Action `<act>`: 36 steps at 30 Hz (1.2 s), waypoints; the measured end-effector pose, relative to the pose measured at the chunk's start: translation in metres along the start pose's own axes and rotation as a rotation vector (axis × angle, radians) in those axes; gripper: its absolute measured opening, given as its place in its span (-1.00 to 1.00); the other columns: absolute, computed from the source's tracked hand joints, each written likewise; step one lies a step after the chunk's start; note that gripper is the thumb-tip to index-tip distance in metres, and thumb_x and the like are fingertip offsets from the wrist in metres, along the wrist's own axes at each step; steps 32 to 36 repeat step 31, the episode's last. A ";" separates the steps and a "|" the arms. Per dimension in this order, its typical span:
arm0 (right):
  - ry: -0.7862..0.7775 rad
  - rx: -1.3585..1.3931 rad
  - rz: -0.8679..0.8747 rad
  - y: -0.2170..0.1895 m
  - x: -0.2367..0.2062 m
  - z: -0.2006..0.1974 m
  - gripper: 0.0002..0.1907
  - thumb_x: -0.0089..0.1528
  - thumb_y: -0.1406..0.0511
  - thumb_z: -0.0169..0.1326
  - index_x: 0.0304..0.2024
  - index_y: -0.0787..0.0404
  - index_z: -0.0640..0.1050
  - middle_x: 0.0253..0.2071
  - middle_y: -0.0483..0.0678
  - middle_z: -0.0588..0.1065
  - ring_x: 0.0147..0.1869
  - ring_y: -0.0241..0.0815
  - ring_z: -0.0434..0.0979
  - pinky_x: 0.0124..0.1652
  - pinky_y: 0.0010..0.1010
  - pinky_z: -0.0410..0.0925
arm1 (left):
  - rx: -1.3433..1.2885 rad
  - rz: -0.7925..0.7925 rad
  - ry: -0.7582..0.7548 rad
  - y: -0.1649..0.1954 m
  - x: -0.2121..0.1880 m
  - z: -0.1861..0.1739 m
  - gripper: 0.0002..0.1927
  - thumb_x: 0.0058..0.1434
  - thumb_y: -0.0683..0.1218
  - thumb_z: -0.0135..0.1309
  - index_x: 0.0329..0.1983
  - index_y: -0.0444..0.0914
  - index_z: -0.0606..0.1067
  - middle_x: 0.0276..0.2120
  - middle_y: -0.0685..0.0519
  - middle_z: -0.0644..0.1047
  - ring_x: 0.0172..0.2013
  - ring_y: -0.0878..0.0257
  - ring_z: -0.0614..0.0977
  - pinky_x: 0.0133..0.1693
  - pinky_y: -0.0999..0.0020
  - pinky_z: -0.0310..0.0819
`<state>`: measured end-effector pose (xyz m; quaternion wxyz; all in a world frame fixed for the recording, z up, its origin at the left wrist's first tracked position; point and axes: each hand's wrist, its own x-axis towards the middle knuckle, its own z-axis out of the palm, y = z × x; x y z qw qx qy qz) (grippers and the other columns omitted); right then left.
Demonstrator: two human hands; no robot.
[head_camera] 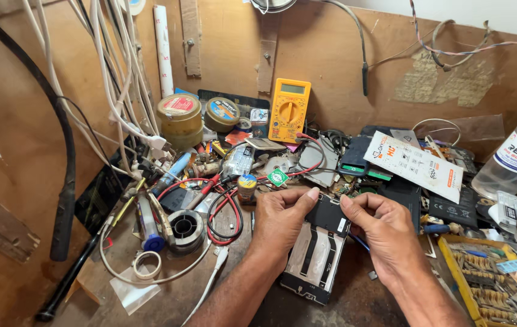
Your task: The person works on a disassembled smartphone at a cluttered repair bench, holding the phone frame and motherboard and using their fingers to detach, reposition, and press components and connectors. They turn the phone over and continue manipulating the internal parts throughout the clip.
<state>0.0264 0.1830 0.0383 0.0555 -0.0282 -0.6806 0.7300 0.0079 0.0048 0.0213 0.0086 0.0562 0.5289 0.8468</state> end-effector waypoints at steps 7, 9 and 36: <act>0.015 0.007 0.031 -0.004 -0.006 -0.004 -0.79 0.20 0.23 0.27 -0.36 0.27 0.63 -0.48 -0.19 0.51 -0.42 -0.40 0.33 -0.37 -0.53 0.22 | -0.081 -0.171 -0.101 0.006 0.001 -0.001 -0.68 0.24 -0.05 0.21 -0.14 -0.44 0.64 -0.36 0.02 0.67 -0.43 0.37 0.61 -0.33 0.44 0.51; 0.006 0.032 0.026 -0.005 -0.008 -0.003 -0.78 0.20 0.21 0.27 -0.34 0.27 0.63 -0.46 -0.19 0.51 -0.41 -0.41 0.33 -0.37 -0.54 0.22 | 0.009 -0.137 -0.155 0.008 0.000 -0.004 -0.71 0.19 -0.14 0.24 -0.08 -0.42 0.62 -0.31 0.02 0.70 -0.35 0.40 0.66 -0.25 0.50 0.56; -0.067 -0.050 -0.017 -0.003 -0.015 0.000 -0.67 0.34 0.20 0.12 -0.08 0.38 0.62 -0.40 -0.18 0.52 -0.36 -0.38 0.41 -0.32 -0.51 0.31 | -0.103 -0.105 -0.022 -0.002 -0.003 -0.004 -0.72 0.15 -0.26 0.19 -0.09 -0.51 0.62 -0.33 -0.10 0.69 -0.41 0.28 0.67 -0.31 0.39 0.59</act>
